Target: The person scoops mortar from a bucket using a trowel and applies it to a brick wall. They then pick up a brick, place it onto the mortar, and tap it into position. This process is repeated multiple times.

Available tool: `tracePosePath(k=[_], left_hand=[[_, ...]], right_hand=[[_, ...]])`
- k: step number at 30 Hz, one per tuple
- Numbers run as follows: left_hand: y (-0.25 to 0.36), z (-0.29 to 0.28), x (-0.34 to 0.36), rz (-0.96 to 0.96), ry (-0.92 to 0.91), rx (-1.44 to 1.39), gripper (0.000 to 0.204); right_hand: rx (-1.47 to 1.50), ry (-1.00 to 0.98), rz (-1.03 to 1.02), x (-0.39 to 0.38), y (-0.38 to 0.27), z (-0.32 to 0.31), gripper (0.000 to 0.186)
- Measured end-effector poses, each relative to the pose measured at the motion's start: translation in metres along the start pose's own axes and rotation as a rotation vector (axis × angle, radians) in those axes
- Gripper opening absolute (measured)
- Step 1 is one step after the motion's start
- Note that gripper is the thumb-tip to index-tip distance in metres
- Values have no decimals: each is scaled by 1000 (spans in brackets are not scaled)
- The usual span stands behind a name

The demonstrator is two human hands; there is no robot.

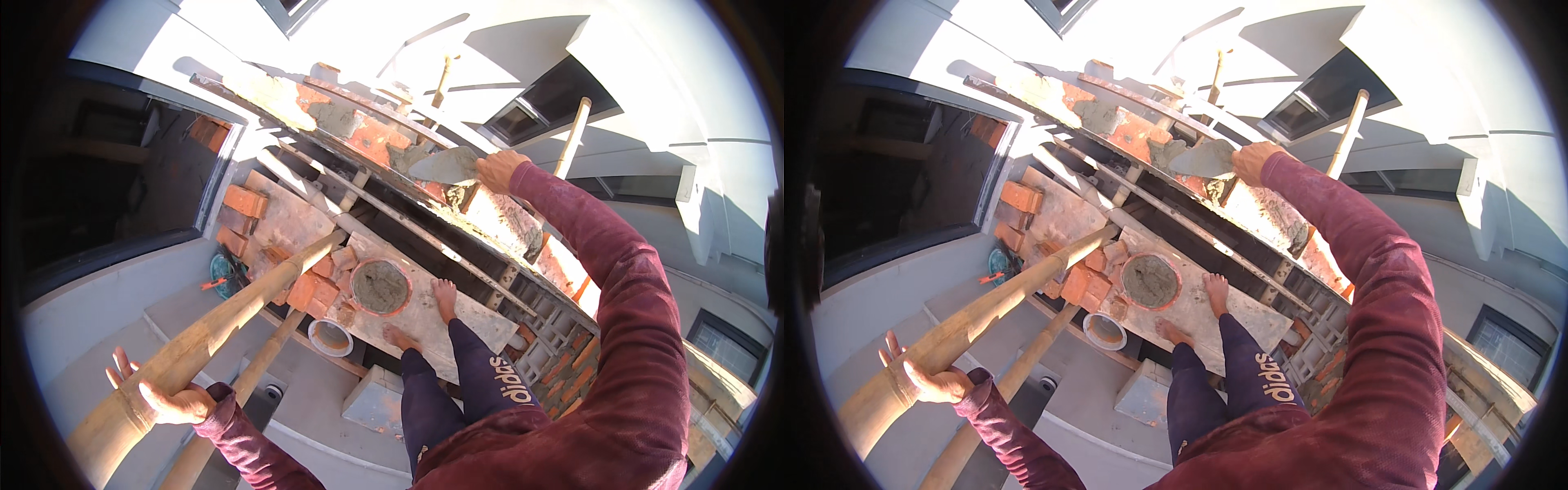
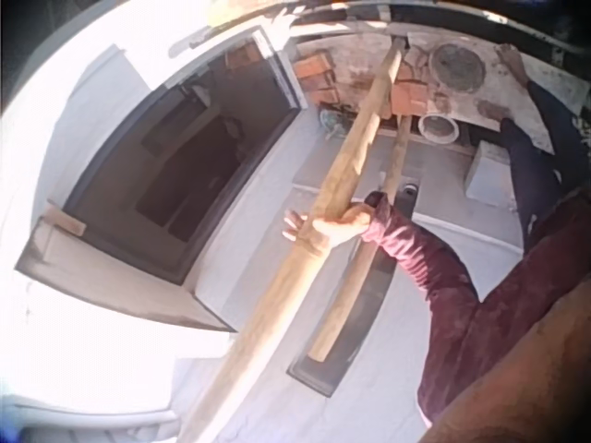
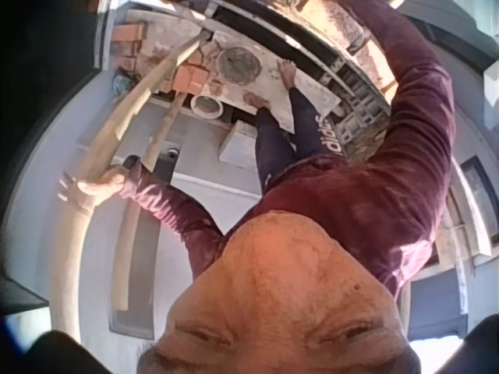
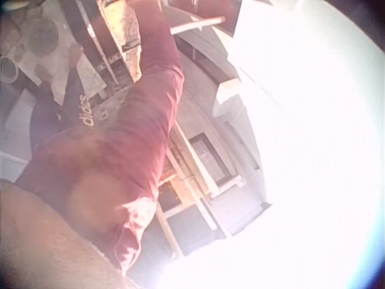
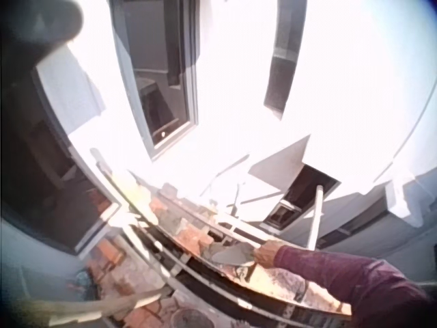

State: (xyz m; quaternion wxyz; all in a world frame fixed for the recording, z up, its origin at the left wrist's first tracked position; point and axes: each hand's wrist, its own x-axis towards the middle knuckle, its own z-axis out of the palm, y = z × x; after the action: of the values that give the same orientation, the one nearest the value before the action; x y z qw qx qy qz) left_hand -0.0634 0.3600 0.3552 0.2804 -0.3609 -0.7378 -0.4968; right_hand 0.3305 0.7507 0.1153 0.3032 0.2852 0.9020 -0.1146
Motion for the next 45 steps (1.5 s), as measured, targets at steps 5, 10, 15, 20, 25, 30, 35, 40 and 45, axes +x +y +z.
tracePosePath(k=[5, 10, 15, 20, 25, 30, 35, 40, 45], left_hand=[[0, -2, -3, -104, -25, -27, 64], [3, -6, 0, -108, -40, -17, 67], [8, 0, 1, -144, -19, -27, 69], [-1, -3, -2, -94, -72, -5, 70], [3, -2, -3, -128, -66, -22, 70], [7, 0, -1, -129, -68, -25, 67], [2, -2, -3, -105, -100, 31, 64], [-3, -5, -2, -85, -120, 0, 65], [-11, -8, 0, -56, -97, -62, 67]], right_hand=[[21, -60, -125, 19, -1, 18, 30], [-24, -32, -259, -1, -22, 11, 26], [-5, -44, -168, 3, -23, 18, 26], [38, -90, -170, 24, -20, 32, 30], [32, -96, -121, -19, -7, -20, 31], [153, 155, 264, 1, -21, -17, 29], [29, 119, 236, 55, -91, 12, 31], [-310, -68, -31, 69, -91, 27, 38], [-139, -85, 65, 27, -61, 5, 25]])
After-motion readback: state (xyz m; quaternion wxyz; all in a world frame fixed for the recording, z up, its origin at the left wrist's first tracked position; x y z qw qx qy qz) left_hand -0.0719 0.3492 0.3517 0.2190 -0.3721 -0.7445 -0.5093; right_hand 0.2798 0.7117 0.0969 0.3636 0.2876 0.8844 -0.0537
